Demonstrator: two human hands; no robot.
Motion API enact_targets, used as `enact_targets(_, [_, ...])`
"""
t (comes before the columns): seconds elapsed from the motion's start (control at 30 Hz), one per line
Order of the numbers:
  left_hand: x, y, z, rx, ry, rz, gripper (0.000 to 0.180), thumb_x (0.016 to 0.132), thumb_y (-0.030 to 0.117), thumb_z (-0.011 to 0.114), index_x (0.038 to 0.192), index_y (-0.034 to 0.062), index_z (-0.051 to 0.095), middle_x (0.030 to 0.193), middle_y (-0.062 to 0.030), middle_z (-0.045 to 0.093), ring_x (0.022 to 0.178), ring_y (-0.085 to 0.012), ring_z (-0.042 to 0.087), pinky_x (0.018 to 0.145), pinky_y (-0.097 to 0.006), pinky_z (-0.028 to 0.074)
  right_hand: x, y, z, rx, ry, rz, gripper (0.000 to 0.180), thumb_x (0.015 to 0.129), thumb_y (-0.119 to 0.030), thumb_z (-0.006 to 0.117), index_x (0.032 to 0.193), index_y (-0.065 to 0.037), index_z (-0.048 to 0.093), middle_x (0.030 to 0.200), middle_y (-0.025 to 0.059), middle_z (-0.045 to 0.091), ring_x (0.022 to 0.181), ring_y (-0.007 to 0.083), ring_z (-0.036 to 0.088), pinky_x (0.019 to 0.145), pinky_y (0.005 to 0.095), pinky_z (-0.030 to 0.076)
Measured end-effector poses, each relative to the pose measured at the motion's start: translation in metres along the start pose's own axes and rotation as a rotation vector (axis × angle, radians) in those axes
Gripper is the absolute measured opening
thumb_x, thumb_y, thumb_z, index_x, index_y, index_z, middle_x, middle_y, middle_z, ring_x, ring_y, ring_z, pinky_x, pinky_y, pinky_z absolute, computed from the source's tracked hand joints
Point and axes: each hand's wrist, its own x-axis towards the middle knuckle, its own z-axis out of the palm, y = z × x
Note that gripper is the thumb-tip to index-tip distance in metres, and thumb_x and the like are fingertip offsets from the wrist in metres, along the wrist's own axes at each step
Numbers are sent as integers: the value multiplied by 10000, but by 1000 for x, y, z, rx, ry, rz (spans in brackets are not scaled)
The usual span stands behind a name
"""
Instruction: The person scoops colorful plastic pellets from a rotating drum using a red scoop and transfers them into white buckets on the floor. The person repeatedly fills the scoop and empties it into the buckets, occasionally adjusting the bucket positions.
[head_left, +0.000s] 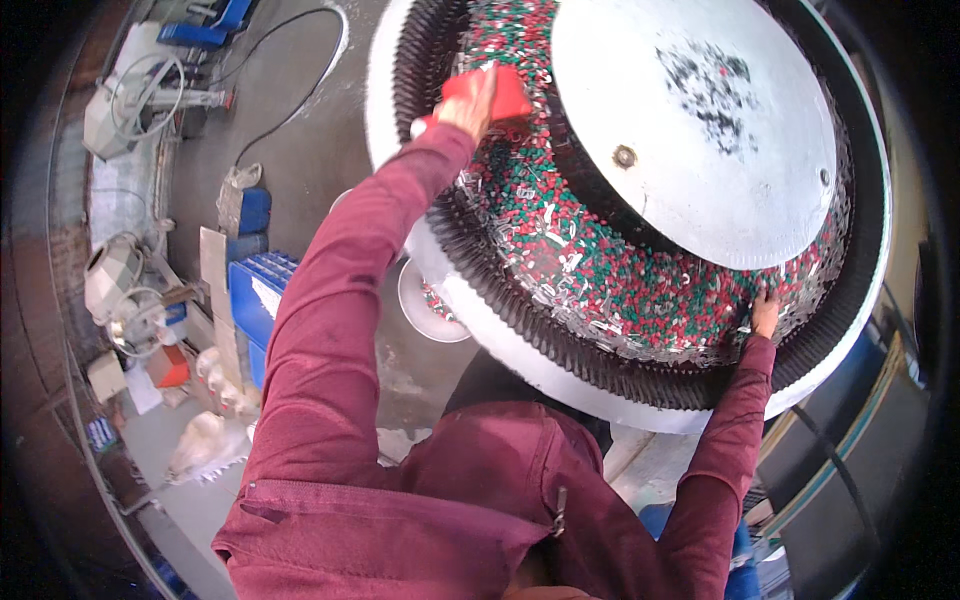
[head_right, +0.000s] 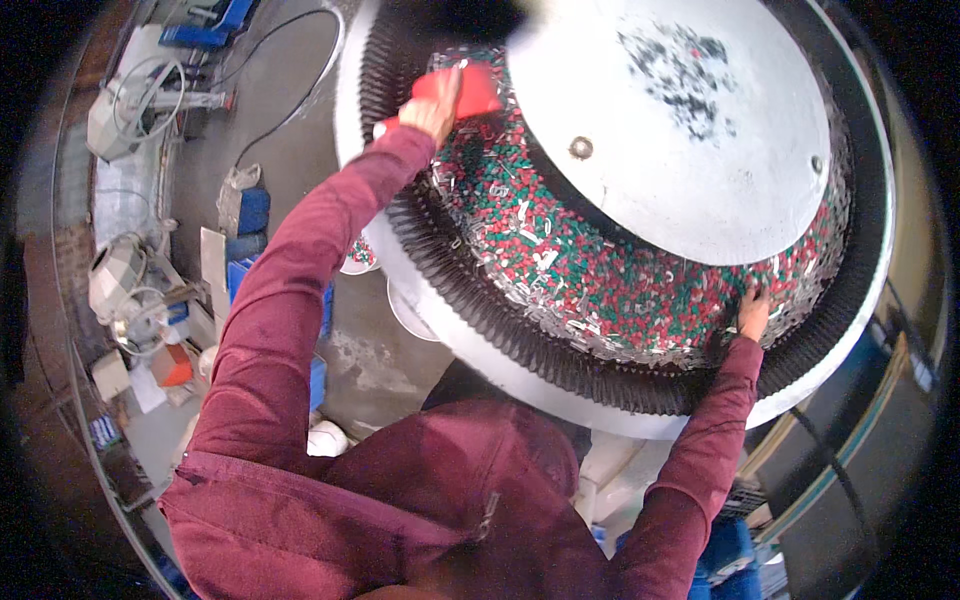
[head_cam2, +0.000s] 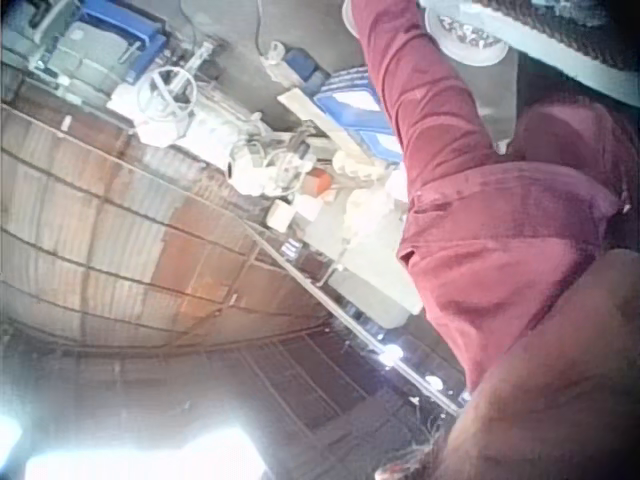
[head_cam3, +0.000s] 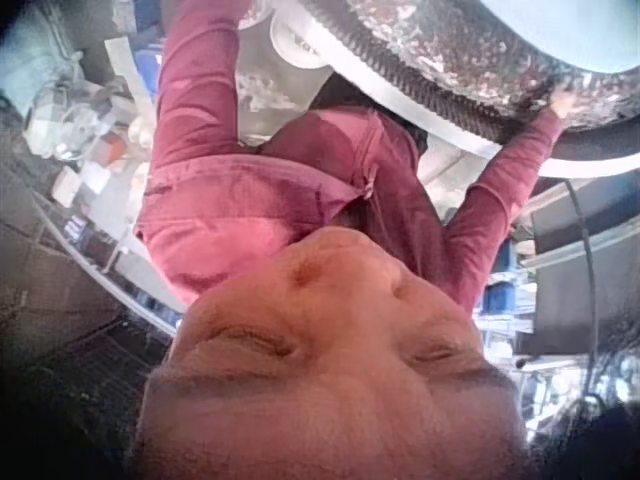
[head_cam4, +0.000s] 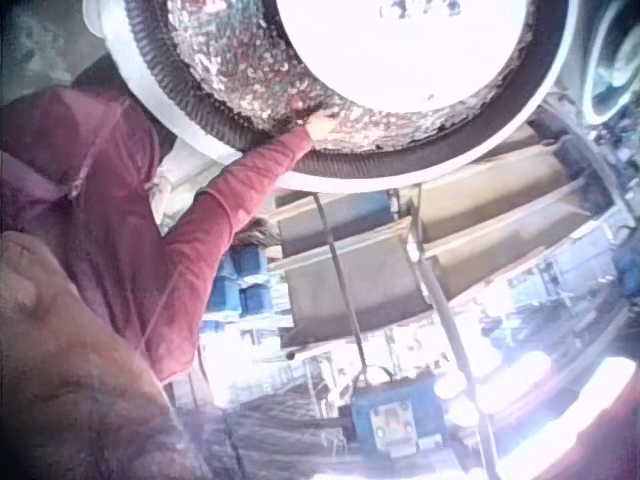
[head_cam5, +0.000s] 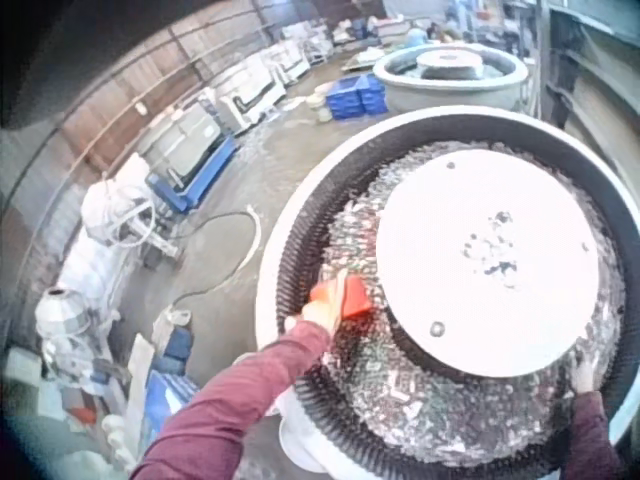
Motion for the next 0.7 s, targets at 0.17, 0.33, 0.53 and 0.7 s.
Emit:
enact_targets(0.17, [-103,75,25,-37,-381,-99,786,831,123,412,1389,26,-132,754,-179,655,652,-313,651,645,-437,503,-32,-19,84,174,-21,286,453,888,-347,368,965,31,605,994,303,569,944,443,548,791,467,444])
enact_targets(0.33, [-157,169,15,-404,-848,-77,946,779,137,496,1274,-101,-275,798,-264,625,755,-367,634,703,-412,493,-104,-134,93,365,-430,-19,497,839,-396,395,978,36,596,975,282,584,923,436,557,792,430,433])
enact_targets(0.53, [-183,230,34,-927,-870,-206,882,806,159,482,1322,-66,-197,658,-154,577,541,-276,569,525,-370,473,-150,-204,5,568,-633,83,526,779,-446,509,1016,7,629,983,216,634,954,343,588,842,368,422])
enact_targets(0.7, [-185,212,-11,-1521,-1242,-182,803,815,122,445,1383,68,-120,595,-74,492,454,-187,480,419,-312,415,-157,-188,-97,829,-720,41,336,752,-299,645,950,-27,660,787,62,637,740,143,573,667,274,442])
